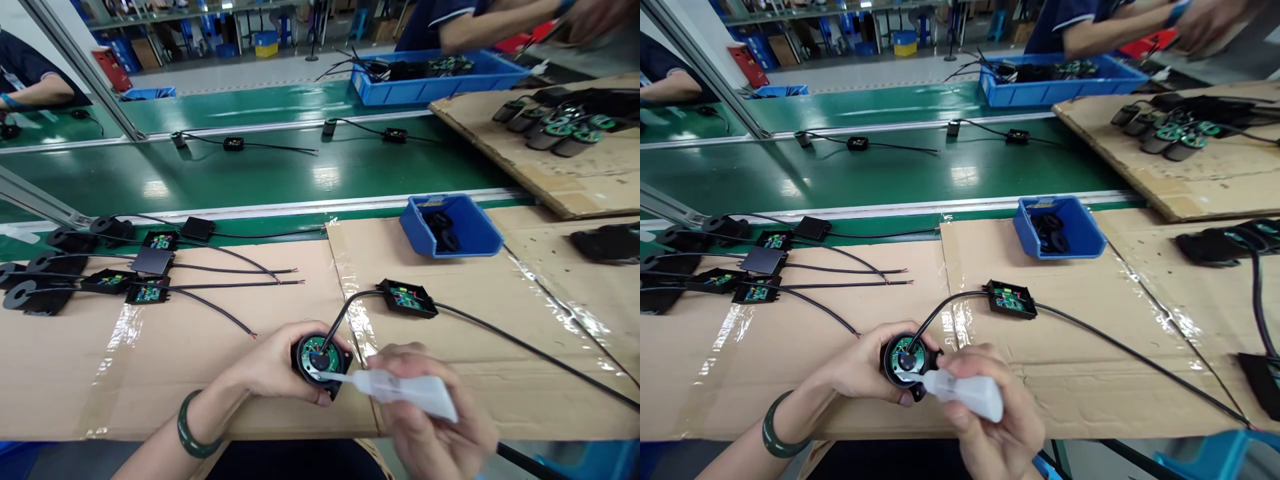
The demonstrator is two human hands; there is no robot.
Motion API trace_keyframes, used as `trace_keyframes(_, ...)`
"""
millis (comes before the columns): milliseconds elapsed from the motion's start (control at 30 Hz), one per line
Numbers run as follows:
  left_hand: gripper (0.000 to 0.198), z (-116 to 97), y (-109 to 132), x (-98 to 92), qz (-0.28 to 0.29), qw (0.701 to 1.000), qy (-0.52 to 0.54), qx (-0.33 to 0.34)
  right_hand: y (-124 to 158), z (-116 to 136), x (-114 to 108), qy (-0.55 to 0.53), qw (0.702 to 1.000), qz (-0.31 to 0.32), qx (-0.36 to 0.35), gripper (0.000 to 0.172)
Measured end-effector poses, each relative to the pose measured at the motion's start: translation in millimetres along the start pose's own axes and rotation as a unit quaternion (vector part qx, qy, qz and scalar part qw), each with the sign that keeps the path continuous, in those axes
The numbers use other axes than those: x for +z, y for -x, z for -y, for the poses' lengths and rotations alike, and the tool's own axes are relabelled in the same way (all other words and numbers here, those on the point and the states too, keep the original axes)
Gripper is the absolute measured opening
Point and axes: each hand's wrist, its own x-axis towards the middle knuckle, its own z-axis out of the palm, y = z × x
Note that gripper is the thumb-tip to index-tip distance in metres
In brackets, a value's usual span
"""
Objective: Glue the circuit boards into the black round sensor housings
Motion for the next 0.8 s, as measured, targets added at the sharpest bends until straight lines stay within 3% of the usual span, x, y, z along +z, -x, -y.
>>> trace_keyframes(100,0.059,-4,4,-1.0,-0.060,0.990,-0.118,0.039,-20,-13,-7,-0.068,0.993,-0.098,0.015,0.016)
trace_keyframes(167,0.059,-5,5,-2.0,-0.116,0.967,-0.219,0.063,-41,-27,-11,-0.092,0.988,-0.115,0.036,0.018)
trace_keyframes(367,0.061,-7,-3,-9.1,-0.174,0.890,-0.420,0.030,-109,-94,5,-0.032,0.993,-0.023,0.115,0.030)
trace_keyframes(633,0.055,3,-7,-25.6,-0.222,0.861,-0.453,0.067,-163,-180,61,0.114,0.974,0.096,0.172,0.021)
trace_keyframes(800,0.060,2,-4,-26.8,-0.205,0.861,-0.457,0.086,-169,-201,72,0.194,0.952,0.161,0.174,0.021)
